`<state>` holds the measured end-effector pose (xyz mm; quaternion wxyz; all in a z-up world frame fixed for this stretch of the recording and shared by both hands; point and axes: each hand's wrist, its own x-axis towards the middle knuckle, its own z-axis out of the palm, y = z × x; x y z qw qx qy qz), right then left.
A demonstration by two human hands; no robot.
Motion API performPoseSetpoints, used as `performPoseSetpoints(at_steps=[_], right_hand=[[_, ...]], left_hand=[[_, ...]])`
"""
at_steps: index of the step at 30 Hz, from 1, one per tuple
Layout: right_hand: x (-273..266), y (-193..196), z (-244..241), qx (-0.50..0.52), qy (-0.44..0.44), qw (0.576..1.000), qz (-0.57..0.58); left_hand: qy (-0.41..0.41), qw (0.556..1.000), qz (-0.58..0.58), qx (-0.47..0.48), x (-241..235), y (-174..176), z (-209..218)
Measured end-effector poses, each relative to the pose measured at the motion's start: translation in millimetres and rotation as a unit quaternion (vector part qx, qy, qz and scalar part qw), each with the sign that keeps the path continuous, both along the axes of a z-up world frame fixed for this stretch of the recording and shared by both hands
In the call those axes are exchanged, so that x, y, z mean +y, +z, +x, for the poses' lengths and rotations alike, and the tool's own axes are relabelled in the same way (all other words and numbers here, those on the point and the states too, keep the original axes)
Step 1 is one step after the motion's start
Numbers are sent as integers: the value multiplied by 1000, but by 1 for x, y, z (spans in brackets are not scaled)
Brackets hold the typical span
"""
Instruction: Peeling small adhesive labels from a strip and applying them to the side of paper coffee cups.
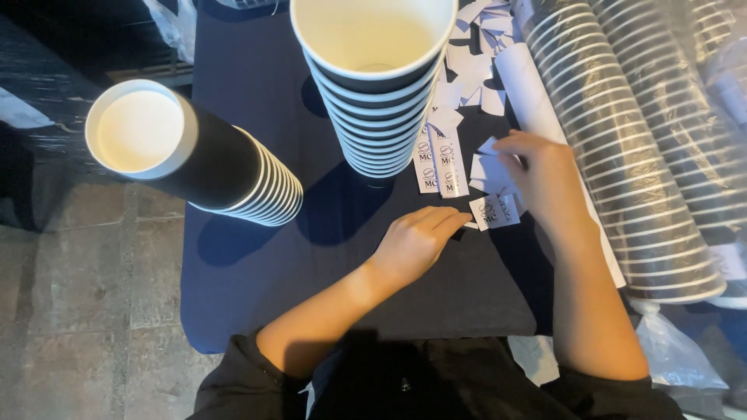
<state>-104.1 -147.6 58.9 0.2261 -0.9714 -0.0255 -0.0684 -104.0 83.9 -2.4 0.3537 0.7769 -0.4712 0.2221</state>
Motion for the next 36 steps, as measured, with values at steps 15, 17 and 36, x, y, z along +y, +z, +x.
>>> performPoseSetpoints(at_steps=[15, 17, 36], right_hand=[[2, 23, 58, -124, -163, 962, 181], [3, 24, 49, -125, -85, 986, 67], [14, -7, -25, -78, -35, 996, -38]], left_hand=[[-69, 992, 0, 107, 5, -6, 2], [-72, 991, 4, 117, 7, -3, 3], [-2, 985, -54, 165, -3, 9, 4]])
